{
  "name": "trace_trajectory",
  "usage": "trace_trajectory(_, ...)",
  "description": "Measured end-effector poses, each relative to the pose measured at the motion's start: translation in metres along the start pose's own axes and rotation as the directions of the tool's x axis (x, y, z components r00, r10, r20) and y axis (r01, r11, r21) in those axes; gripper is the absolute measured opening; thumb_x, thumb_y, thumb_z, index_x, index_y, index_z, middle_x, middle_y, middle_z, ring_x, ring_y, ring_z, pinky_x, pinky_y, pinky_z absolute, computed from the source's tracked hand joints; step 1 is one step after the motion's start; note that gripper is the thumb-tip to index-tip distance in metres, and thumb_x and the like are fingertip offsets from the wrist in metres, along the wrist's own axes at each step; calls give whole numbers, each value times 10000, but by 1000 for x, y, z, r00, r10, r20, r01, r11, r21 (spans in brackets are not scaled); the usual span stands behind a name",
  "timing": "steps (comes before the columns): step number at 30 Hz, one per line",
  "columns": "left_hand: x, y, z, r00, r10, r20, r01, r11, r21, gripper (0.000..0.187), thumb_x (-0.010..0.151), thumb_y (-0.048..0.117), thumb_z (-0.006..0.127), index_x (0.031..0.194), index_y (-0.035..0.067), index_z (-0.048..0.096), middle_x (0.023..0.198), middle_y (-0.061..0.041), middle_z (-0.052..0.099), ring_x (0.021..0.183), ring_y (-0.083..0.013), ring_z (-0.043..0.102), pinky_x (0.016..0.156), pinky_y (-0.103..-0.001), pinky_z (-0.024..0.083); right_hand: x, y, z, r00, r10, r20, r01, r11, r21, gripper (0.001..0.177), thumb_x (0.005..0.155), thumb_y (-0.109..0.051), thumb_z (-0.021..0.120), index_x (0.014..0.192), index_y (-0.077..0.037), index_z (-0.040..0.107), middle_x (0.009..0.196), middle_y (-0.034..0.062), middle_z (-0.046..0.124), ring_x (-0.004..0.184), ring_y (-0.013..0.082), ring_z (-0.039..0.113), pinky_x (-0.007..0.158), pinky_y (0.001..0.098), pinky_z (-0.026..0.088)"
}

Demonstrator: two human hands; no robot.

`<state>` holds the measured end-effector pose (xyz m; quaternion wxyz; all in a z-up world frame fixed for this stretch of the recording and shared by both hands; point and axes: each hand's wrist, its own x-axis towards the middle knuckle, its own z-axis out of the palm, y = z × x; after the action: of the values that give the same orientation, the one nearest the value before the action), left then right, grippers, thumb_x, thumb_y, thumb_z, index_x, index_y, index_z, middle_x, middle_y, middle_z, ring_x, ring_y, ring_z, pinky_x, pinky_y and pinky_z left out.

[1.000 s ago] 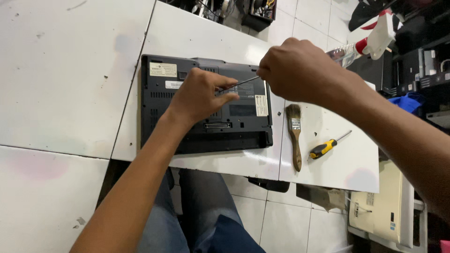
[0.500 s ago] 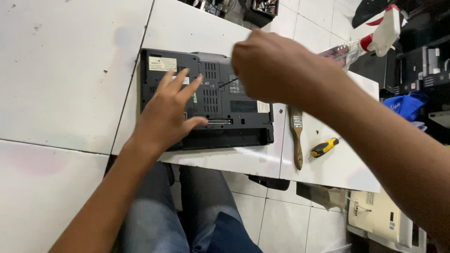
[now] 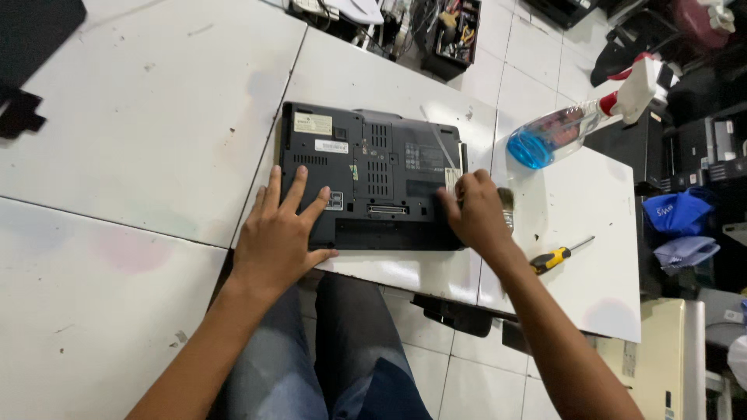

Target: The person uses a screwdriver to remove and then reinsert screws into the bottom panel of a laptop. They flip the laptop over, open the lid, and press keys on the keyboard before closing the lid again.

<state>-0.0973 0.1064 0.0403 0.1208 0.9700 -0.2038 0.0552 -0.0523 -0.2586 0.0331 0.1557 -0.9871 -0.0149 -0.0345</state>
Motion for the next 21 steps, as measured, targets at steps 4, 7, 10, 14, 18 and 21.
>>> trace_trajectory(4, 7, 2, -12, 999, 17, 51, -17, 1000, 0, 955, 651, 653, 927, 1464, 204, 703, 1556, -278, 593, 1481, -567, 486, 1145, -595, 502, 0, -9, 3, 984, -95, -152, 87, 995, -58, 470, 932, -391, 863, 944, -56, 534, 1177, 211, 527, 1067, 518, 643, 908, 546, 557)
trace_trajectory(7, 17, -1, -22, 987, -63, 148, 87, 983, -160, 1016, 607, 743, 926, 1448, 214, 716, 1586, -266, 563, 1481, -589, 463, 1078, -613, 537, 0, 4, 27, 992, 0, -123, 18, 990, 143, 501, 1002, -391, 825, 989, -13, 497, 1332, 302, 443, 1156, 597, 644, 1015, 578, 567)
trace_trajectory(10, 25, -22, -15, 971, -228, 69, 229, 816, -531, 786, 745, 667, 875, 1258, 76, 804, 1483, -228, 679, 1307, -517, 652, 1031, -623, 570, -3, 6, 22, 978, 195, -80, -175, 963, 203, 700, 894, -609, 892, 1072, -52, 507, 1159, 226, 533, 1124, 504, 662, 989, 514, 540)
trace_trajectory(14, 52, -37, -2, 845, -523, 112, 493, 680, -543, 1038, 819, 491, 927, 1623, 11, 478, 1479, -323, 597, 1352, -502, 611, 1047, -608, 567, 23, 11, 10, 904, 411, 114, -427, 863, 272, 848, 722, -604, 999, 1165, -56, 526, 1110, 236, 686, 1108, 443, 707, 942, 522, 535)
trace_trajectory(18, 87, -43, 17, 721, -604, 340, 676, 504, -537, 1254, 816, 574, 916, 1668, -77, 266, 1460, -402, 550, 1367, -540, 584, 1013, -624, 564, 37, 24, 14, 860, 496, 117, -500, 778, 380, 894, 682, -585, 1037, 1188, -10, 577, 927, 105, 683, 917, 300, 705, 842, 443, 548)
trace_trajectory(21, 97, -31, -19, 693, -576, 434, 711, 446, -543, 1204, 705, 521, 986, 1558, -99, 407, 1452, -375, 579, 1366, -513, 598, 1043, -589, 554, 35, 11, 5, 837, 526, 152, -525, 690, 499, 836, 694, -478, 1051, 1185, 0, 574, 837, 35, 593, 798, 221, 632, 716, 376, 493)
